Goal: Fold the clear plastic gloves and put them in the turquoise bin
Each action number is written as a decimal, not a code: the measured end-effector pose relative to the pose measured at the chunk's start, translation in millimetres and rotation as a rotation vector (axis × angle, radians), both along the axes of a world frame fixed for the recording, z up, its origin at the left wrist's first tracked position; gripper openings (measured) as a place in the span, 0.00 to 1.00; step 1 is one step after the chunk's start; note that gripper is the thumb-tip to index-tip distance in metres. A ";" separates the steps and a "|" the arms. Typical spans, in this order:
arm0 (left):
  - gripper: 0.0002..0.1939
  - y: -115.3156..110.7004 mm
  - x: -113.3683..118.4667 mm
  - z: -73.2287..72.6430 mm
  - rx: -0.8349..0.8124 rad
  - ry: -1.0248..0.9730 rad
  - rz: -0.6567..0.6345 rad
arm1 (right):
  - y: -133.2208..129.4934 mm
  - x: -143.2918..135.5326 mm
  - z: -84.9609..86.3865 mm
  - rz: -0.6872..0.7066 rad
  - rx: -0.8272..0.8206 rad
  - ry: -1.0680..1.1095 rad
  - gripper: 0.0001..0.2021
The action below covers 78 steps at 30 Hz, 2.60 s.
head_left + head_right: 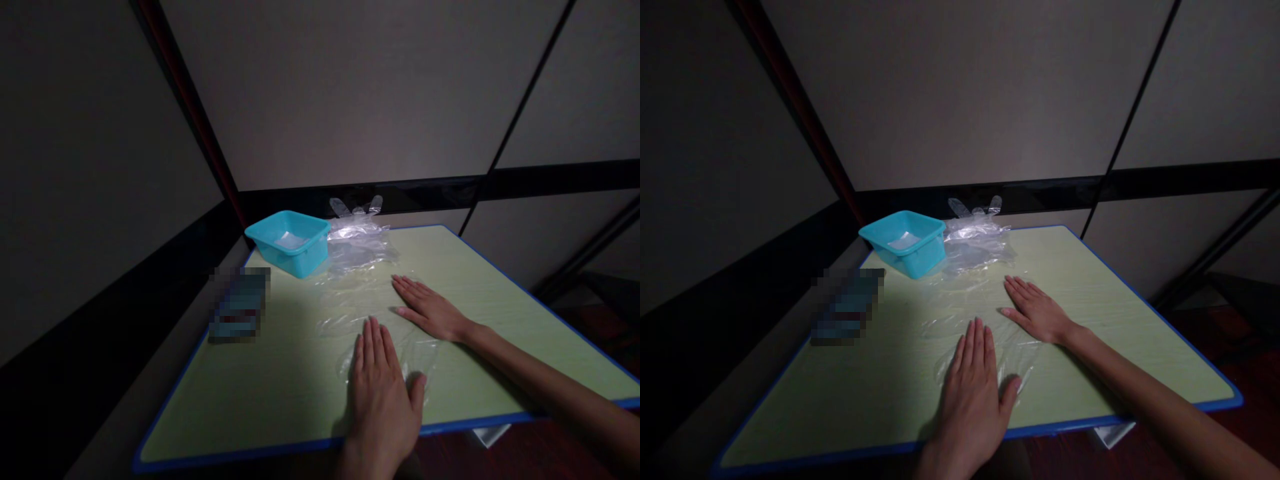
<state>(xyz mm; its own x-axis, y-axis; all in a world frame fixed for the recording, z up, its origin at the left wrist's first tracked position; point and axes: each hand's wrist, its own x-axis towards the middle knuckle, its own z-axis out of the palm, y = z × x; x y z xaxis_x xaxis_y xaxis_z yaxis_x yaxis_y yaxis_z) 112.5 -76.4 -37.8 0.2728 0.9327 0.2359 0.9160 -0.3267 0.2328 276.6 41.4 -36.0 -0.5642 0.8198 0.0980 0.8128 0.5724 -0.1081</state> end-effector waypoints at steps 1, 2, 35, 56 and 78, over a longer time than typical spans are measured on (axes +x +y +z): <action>0.36 -0.7 -0.5 0.1 -0.006 0.006 0.002 | -0.1 0.0 -0.1 -0.001 0.002 -0.002 0.34; 0.36 -1.3 -0.6 0.5 -0.007 0.010 0.007 | 0.0 -0.1 -0.2 -0.001 0.005 -0.004 0.34; 0.42 -0.7 3.1 3.3 -0.035 0.078 0.056 | -20.7 3.2 -9.6 -0.083 0.114 0.000 0.27; 0.41 -2.3 -23.2 5.6 -0.100 0.057 -0.077 | -11.2 52.0 -5.9 -0.200 0.081 0.058 0.28; 0.34 23.8 -82.7 41.8 -0.162 0.133 -0.485 | -46.6 -12.7 8.8 0.212 -0.016 0.074 0.31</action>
<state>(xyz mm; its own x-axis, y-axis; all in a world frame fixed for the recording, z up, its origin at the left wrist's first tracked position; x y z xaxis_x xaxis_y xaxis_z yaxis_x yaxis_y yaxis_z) 29.8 -52.6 4.1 0.7002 0.7132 0.0327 0.6933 -0.6901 0.2076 263.9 -5.2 -27.2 -0.7157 0.6855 0.1340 0.6641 0.7273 -0.1735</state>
